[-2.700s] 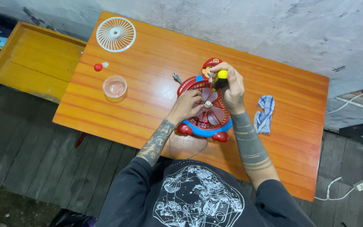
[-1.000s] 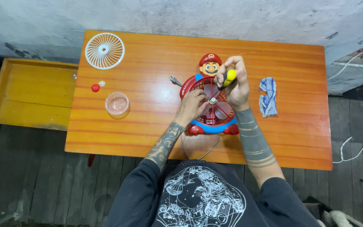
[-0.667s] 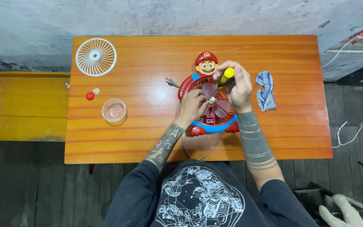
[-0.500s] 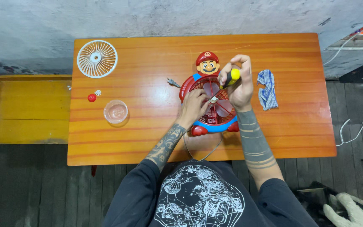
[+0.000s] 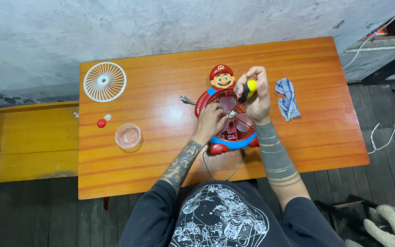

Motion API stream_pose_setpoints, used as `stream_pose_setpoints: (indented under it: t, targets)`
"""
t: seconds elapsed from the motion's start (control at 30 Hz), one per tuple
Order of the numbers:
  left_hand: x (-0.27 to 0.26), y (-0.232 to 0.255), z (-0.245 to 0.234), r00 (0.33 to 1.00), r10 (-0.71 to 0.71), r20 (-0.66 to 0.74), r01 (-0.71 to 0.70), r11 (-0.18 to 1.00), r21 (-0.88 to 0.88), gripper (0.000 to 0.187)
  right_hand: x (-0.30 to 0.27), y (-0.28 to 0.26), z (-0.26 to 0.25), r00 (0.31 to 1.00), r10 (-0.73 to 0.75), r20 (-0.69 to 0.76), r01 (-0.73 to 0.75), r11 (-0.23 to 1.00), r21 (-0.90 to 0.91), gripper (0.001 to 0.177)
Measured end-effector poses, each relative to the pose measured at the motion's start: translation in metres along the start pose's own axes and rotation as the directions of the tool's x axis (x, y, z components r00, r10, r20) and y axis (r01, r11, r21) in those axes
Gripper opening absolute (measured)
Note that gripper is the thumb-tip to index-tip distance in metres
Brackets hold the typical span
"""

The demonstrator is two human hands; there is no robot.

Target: The person disassembles a Mario-themed electric fan on a wooden table. They remove the front grille, unscrew the central hub, and detach the fan blades using a screwdriver, placing small parts into a plastic container.

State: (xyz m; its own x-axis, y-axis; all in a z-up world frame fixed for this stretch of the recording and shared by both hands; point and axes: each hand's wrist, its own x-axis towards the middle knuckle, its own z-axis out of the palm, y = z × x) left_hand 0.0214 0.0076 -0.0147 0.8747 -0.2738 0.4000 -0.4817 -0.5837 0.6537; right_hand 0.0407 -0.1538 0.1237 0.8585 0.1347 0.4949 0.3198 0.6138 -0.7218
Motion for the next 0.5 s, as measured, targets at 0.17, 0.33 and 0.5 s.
stream_pose_setpoints:
  t: [0.17,0.33,0.5]
  targets:
    - [-0.001,-0.005,-0.001,0.999,0.034,0.011,-0.034,0.999,-0.02,0.02,0.001,-0.001,-0.004,0.998,-0.025,0.065,0.043,0.952,-0.303,0.043]
    - [0.004,-0.008,-0.009,0.992,0.118,0.05,-0.116,0.992,-0.047,0.026,0.001,-0.01,0.005,0.994,0.077,-0.082,-0.097,0.957,-0.273,0.056]
    - [0.007,-0.011,-0.014,0.981,0.14,0.133,-0.132,0.989,-0.065,0.033,-0.005,0.0,-0.001,1.0,-0.019,-0.02,0.019,1.0,0.01,0.045]
